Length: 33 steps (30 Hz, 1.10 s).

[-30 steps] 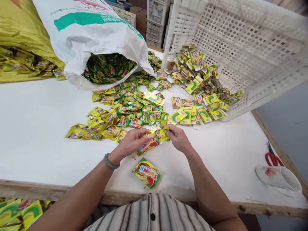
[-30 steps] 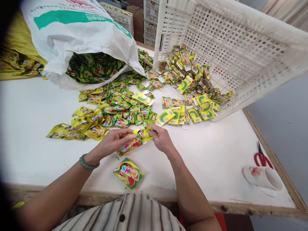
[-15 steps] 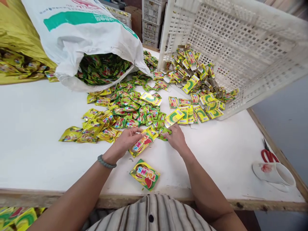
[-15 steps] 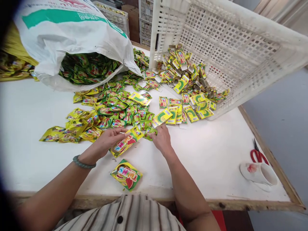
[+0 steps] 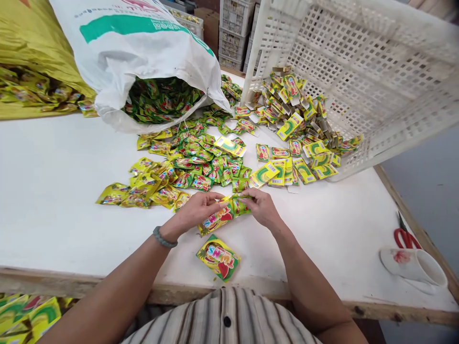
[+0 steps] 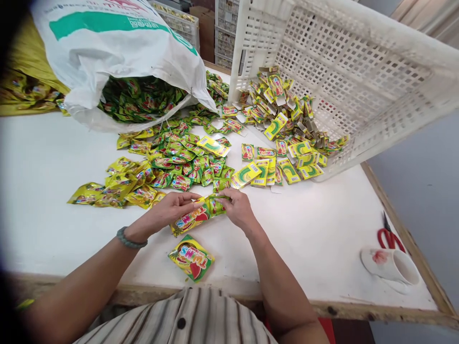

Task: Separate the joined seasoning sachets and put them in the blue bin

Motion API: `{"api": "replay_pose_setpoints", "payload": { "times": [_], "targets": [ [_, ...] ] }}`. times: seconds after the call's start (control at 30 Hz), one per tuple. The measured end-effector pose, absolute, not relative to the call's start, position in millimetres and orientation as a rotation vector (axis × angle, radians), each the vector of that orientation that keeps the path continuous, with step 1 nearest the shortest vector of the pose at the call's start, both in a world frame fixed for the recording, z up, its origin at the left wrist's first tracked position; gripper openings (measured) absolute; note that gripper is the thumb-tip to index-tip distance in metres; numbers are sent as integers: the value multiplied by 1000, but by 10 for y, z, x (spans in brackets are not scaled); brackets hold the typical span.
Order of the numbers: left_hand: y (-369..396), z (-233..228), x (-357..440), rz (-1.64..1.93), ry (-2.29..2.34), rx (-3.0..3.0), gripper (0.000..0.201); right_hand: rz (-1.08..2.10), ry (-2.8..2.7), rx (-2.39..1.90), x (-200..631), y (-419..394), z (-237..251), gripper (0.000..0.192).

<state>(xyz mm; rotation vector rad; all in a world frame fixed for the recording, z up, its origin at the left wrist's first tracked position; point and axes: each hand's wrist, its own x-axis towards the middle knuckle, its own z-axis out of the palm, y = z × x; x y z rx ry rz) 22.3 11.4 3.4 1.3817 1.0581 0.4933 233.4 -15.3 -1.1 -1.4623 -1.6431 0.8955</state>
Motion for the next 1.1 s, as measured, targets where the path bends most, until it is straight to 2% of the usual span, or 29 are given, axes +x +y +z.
{"api": "replay_pose_setpoints", "payload": {
  "times": [0.13,0.27,0.4,0.47,0.67,0.8,0.93,1.1],
  "targets": [
    [88,42,272,467,967,1373,44,861,-1805,-1436,2273,-190,13,11],
    [76,25,315,483,969,1267,47,938,-1661,-1446,2245,-207,38,9],
    [90,47,315,556,994,1111,51,1101,-1384,-1338,2311,-185,57,33],
    [98,62,304,599,988,1052,50,1118,-1350,-1320,2330,-175,63,38],
    [93,57,291,647,944,1014,43,1069,-1286,-1344,2204,-198,22,32],
    [85,74,308,671,938,908,45,967,-1214,-1354,2174,-203,20,30],
    [81,96,315,677,951,863,51,1047,-1201,-1341,2201,-189,46,33],
    [74,74,314,705,968,894,47,939,-1216,-1407,2126,-214,58,26]
  ]
}}
